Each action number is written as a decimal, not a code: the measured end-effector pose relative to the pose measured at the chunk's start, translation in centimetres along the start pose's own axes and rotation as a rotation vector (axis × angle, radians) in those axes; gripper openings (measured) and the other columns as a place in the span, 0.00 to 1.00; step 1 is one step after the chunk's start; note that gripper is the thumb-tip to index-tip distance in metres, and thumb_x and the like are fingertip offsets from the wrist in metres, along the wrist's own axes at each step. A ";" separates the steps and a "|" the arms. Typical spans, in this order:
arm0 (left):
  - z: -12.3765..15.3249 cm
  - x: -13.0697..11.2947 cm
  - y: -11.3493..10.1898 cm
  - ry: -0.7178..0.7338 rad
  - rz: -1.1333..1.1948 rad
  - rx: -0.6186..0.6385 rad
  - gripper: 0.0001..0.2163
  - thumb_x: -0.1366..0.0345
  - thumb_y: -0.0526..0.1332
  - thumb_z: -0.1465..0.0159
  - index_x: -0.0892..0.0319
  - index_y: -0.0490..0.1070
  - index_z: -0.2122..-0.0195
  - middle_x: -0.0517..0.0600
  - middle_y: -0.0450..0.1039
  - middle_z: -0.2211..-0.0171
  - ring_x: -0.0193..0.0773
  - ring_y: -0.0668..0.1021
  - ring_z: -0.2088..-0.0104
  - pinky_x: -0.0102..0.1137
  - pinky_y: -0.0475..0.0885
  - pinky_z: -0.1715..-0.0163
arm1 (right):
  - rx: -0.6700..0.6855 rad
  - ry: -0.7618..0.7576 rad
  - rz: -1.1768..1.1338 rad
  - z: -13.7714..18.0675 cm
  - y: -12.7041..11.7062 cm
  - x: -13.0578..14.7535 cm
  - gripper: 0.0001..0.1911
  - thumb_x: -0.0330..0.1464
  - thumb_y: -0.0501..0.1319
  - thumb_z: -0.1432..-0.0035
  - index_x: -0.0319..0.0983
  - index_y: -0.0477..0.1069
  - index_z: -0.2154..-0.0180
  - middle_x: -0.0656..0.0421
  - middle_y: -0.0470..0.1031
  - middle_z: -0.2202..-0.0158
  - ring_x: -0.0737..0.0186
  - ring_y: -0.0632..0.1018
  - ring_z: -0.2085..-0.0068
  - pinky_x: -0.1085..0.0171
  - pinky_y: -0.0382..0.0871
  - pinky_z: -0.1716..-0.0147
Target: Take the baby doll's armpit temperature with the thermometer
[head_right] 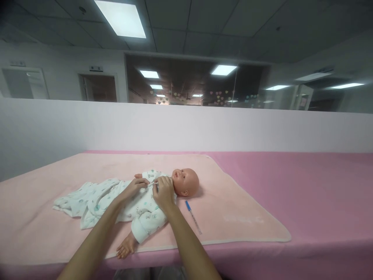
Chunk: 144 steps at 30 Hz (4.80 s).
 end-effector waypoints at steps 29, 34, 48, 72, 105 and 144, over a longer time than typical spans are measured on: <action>1.2 -1.0 -1.1 0.117 -0.083 -0.124 0.06 0.63 0.62 0.52 0.58 0.74 0.74 0.50 0.74 0.67 0.41 0.73 0.63 0.33 0.67 0.61 | -0.050 0.025 -0.019 0.2 -0.2 -0.3 0.05 0.25 0.52 0.52 0.39 0.63 0.73 0.59 0.67 0.72 0.61 0.66 0.66 0.63 0.58 0.64; 1.3 -0.6 -0.6 0.046 0.030 -0.009 0.09 0.64 0.61 0.51 0.60 0.74 0.70 0.52 0.72 0.61 0.41 0.72 0.61 0.32 0.67 0.63 | -0.041 0.033 -0.023 0.2 -0.1 -0.3 0.05 0.25 0.52 0.52 0.39 0.63 0.73 0.59 0.67 0.72 0.61 0.66 0.66 0.63 0.58 0.64; 1.6 -1.6 -0.4 0.136 0.022 0.015 0.07 0.62 0.56 0.45 0.59 0.67 0.71 0.45 0.65 0.75 0.33 0.69 0.71 0.27 0.64 0.69 | -0.016 0.027 -0.020 0.1 0.3 -0.3 0.03 0.26 0.53 0.51 0.39 0.63 0.73 0.59 0.68 0.72 0.62 0.66 0.65 0.63 0.58 0.63; 1.3 -1.1 -0.1 0.170 -0.131 -0.046 0.09 0.59 0.51 0.43 0.57 0.64 0.67 0.41 0.58 0.81 0.31 0.63 0.78 0.25 0.56 0.77 | -0.016 0.018 0.004 0.1 0.6 -0.5 0.04 0.26 0.53 0.50 0.39 0.64 0.73 0.59 0.69 0.73 0.62 0.67 0.67 0.63 0.57 0.64; 1.6 -1.2 -0.9 0.157 -0.249 -0.174 0.09 0.59 0.53 0.46 0.58 0.68 0.71 0.43 0.64 0.82 0.34 0.68 0.78 0.27 0.60 0.76 | -0.076 -0.013 -0.050 0.3 -0.4 0.2 0.05 0.25 0.51 0.51 0.39 0.63 0.74 0.59 0.67 0.74 0.62 0.66 0.67 0.64 0.58 0.65; 1.7 -1.3 -0.5 0.158 -0.263 -0.169 0.08 0.60 0.52 0.45 0.57 0.65 0.70 0.44 0.67 0.77 0.35 0.70 0.75 0.28 0.63 0.73 | -0.083 0.010 -0.012 0.3 -0.4 -0.1 0.04 0.25 0.52 0.53 0.39 0.63 0.75 0.59 0.66 0.75 0.63 0.65 0.68 0.64 0.57 0.65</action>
Point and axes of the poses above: each hand's wrist, its own z-axis away from the middle knuckle, its own y-axis out of the palm, x = y × z, the point moved 9 cm from there along -z, towards the middle knuckle
